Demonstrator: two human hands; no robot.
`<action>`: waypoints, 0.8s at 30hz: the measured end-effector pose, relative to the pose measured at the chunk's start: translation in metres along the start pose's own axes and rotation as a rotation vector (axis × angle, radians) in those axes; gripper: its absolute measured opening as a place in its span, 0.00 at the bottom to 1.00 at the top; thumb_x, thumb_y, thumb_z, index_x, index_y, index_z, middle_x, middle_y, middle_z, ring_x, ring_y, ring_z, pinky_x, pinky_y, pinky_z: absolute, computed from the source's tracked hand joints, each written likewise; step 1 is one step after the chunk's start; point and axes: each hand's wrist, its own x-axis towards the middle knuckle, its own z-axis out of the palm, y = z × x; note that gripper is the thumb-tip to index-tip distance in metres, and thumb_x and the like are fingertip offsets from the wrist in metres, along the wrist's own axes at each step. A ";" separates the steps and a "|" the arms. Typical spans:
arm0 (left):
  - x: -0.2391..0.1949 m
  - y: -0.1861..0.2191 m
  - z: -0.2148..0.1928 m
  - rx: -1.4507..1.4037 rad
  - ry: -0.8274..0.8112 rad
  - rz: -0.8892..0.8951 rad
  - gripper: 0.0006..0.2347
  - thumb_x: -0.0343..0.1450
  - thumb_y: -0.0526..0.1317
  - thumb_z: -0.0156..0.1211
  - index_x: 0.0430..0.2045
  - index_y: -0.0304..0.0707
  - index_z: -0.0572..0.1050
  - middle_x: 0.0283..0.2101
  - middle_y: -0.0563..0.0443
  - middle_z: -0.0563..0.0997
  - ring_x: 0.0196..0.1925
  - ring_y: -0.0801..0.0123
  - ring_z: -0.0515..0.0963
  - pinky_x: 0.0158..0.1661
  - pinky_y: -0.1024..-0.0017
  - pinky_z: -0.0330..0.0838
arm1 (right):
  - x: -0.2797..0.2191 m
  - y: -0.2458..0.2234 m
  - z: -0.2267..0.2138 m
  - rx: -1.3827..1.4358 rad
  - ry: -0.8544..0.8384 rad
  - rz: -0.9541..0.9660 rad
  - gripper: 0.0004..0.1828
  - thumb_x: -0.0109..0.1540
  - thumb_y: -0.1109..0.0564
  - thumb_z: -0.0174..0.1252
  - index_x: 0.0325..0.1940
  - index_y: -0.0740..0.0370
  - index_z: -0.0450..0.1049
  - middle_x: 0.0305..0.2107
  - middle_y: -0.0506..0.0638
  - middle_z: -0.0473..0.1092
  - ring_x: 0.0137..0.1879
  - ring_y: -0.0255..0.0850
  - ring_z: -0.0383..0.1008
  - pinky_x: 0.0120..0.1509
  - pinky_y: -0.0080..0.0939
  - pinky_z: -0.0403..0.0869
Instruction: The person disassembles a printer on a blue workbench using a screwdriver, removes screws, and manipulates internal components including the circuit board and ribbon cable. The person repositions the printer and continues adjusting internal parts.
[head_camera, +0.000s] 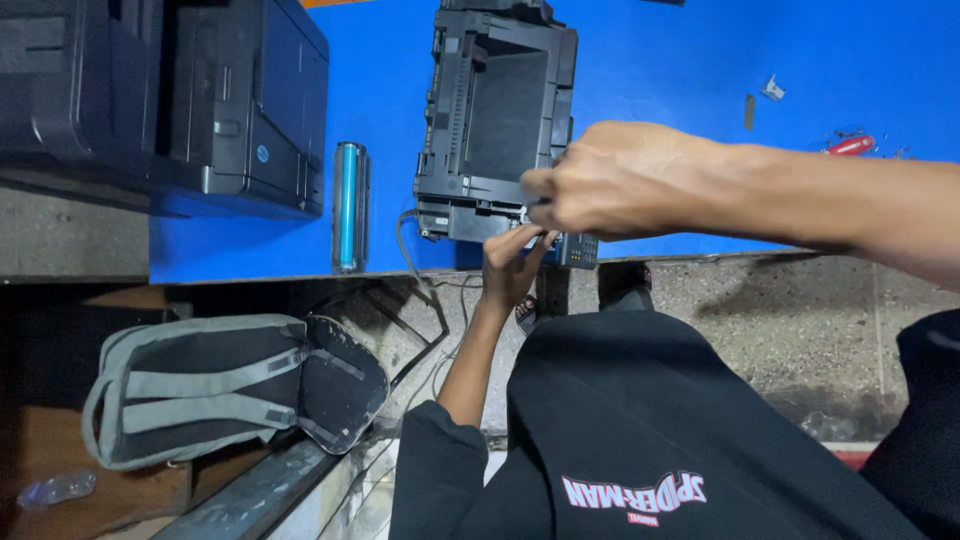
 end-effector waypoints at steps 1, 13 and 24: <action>-0.001 -0.001 0.001 -0.004 0.007 0.011 0.06 0.70 0.29 0.68 0.37 0.30 0.79 0.37 0.40 0.85 0.37 0.54 0.87 0.37 0.66 0.78 | 0.004 -0.002 0.000 0.008 -0.162 0.081 0.10 0.66 0.56 0.51 0.41 0.64 0.74 0.34 0.54 0.75 0.27 0.43 0.79 0.24 0.42 0.76; -0.005 -0.007 0.004 -0.029 -0.002 -0.048 0.06 0.69 0.29 0.68 0.37 0.29 0.79 0.34 0.40 0.84 0.34 0.56 0.86 0.36 0.67 0.76 | 0.007 -0.009 0.001 -0.055 -0.216 0.178 0.13 0.70 0.52 0.47 0.49 0.60 0.73 0.39 0.55 0.76 0.25 0.41 0.78 0.21 0.42 0.74; -0.004 -0.005 -0.001 -0.001 -0.039 -0.039 0.08 0.68 0.29 0.68 0.39 0.29 0.80 0.39 0.38 0.84 0.39 0.53 0.86 0.39 0.66 0.78 | -0.002 -0.006 0.008 -0.047 -0.043 0.060 0.11 0.65 0.54 0.52 0.44 0.62 0.76 0.33 0.57 0.73 0.25 0.44 0.78 0.19 0.40 0.73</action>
